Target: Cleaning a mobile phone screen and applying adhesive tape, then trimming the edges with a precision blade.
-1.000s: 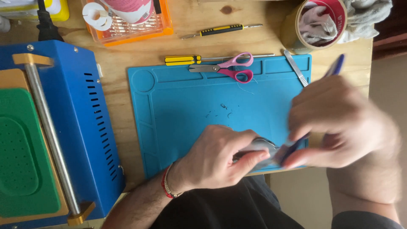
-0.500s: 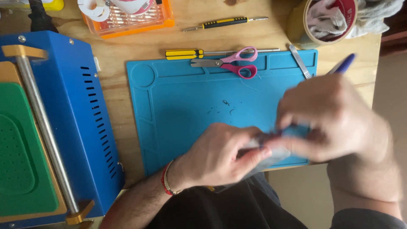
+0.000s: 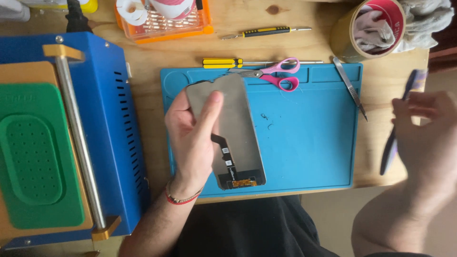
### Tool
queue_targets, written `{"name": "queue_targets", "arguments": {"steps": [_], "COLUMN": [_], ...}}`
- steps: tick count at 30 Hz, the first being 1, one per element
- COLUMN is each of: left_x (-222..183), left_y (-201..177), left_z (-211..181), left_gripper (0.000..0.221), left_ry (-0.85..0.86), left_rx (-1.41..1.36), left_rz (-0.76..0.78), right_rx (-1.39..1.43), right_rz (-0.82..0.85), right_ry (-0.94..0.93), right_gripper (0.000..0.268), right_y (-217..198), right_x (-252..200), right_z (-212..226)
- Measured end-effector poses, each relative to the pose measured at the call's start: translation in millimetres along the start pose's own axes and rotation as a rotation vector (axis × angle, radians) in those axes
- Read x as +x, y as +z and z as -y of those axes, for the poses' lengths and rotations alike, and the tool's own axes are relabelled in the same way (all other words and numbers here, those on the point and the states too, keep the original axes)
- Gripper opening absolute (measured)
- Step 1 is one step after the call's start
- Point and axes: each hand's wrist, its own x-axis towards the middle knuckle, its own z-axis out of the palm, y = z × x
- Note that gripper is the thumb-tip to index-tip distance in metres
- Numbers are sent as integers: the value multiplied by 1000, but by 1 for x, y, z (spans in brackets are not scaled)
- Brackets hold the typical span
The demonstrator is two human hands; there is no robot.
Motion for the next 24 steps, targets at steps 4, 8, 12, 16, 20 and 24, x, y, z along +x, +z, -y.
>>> {"name": "queue_targets", "arguments": {"steps": [4,8,12,16,20,24], "left_x": [-4,-7,-9,-12,-27,-62], "left_y": [3,4,7,7,6,4], "left_z": [-1,3,1,14,5,-25], "left_gripper": [33,26,37,24,42,71], "left_ry": [-21,36,12,-17,90,372], "left_rx": [279,381,319,326,268,607], "left_rz": [39,147,223,238,213,83], "right_rx": [-223,-189,427,643,912,859], "right_rz": [-108,-216,63,498,478,275], "right_ry": [-247,-240,-84,-47,-44,10], "right_gripper": [16,14,25,62,15,29], "right_y": [11,16,37,64,77,66], "right_x": [-10,-30,-73,-89,-98,-92], "right_z": [1,14,79,145,140,134]}}
